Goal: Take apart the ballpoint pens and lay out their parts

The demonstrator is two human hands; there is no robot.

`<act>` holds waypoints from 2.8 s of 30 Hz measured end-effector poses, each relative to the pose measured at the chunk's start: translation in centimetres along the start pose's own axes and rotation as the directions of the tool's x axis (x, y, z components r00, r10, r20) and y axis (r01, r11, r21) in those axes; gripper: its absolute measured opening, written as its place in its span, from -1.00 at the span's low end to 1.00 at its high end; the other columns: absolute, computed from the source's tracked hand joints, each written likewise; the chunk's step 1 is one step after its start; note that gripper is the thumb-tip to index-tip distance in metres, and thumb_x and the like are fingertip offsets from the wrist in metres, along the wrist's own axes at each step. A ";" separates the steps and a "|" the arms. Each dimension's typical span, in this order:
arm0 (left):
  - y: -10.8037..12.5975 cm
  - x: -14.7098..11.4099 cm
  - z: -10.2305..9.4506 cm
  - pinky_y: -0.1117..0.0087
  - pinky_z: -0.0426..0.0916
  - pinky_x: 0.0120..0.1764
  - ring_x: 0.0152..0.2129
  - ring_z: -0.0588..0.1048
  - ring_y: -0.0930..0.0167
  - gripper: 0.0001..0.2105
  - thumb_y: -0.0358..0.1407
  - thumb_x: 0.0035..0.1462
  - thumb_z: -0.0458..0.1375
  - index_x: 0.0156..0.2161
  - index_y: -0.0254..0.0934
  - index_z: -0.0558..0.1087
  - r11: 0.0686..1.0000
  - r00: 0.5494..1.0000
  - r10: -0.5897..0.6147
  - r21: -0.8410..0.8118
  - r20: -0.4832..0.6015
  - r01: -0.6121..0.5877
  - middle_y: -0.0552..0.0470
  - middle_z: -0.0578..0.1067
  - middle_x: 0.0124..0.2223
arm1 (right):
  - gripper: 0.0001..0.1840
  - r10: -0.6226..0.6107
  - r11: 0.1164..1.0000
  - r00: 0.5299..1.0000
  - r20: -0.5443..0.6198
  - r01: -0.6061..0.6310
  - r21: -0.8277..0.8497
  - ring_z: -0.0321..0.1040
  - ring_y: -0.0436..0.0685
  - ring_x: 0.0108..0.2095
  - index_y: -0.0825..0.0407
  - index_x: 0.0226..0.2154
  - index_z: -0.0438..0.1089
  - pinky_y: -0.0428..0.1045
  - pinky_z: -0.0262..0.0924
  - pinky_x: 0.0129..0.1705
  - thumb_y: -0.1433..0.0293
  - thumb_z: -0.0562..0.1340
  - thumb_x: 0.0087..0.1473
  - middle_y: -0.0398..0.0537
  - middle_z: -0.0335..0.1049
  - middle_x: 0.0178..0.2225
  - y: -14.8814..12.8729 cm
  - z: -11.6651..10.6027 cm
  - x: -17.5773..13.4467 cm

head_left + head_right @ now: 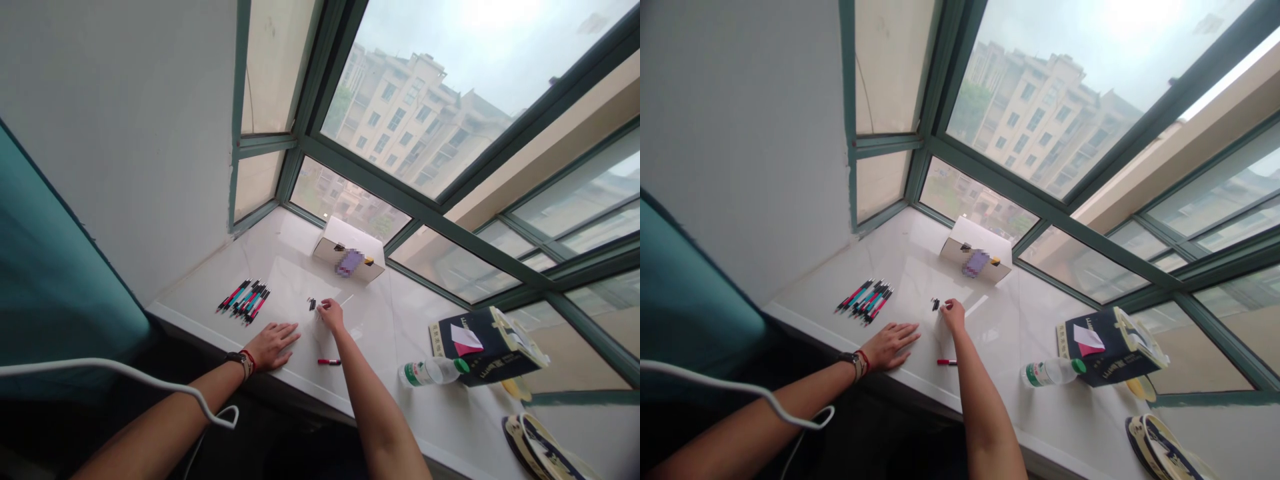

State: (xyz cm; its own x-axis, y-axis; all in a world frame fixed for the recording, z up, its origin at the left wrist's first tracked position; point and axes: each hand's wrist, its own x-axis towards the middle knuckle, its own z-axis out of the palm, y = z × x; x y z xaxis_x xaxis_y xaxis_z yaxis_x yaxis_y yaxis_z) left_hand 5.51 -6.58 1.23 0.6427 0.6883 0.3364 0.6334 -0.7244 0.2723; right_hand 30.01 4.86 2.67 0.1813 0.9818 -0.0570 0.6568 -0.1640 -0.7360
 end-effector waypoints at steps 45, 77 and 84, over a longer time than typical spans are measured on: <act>-0.4 0.0 0.6 0.18 0.19 0.08 0.08 0.34 0.26 -0.55 -0.15 0.18 0.05 0.16 -0.17 0.32 0.996 0.997 -0.053 -0.076 -0.059 0.049 -0.09 0.35 0.20 | -0.77 0.312 0.897 0.937 0.157 -0.345 0.278 0.25 0.00 -0.66 0.05 -0.53 0.36 -0.09 0.15 -0.60 0.24 0.33 -0.15 -0.11 0.35 -0.65 0.3 -2.1 -6.9; 0.6 -0.3 -0.8 0.28 0.28 -0.15 -0.17 0.42 0.31 -0.76 -0.22 0.31 -0.09 -0.06 -0.20 0.38 0.991 0.988 -0.128 -0.038 -0.090 0.125 -0.05 0.49 -0.15 | -0.81 0.242 0.531 0.931 0.274 -0.364 0.765 0.33 -0.05 -0.64 0.10 -0.41 0.31 -0.16 0.25 -0.56 0.37 0.09 0.19 -0.09 0.42 -0.58 -0.7 5.0 -13.6; 0.2 -0.4 -0.3 0.27 0.27 -0.14 -0.12 0.42 0.29 -0.74 -0.20 0.31 -0.06 0.00 -0.19 0.36 0.995 0.992 -0.091 -0.044 -0.082 0.088 -0.07 0.49 -0.08 | -0.84 0.211 0.556 0.936 0.282 -0.352 0.753 0.34 -0.05 -0.60 0.10 -0.38 0.32 -0.17 0.26 -0.52 0.43 0.08 0.19 -0.13 0.41 -0.57 -0.8 4.7 -13.8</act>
State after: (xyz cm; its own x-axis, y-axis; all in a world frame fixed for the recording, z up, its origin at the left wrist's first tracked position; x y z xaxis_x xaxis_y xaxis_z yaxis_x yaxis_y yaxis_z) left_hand 5.20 -7.02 1.43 0.5449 0.7461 0.3826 0.6680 -0.6621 0.3399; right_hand 23.55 -8.07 0.94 0.1018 0.9114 -0.3988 -0.2502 -0.3645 -0.8969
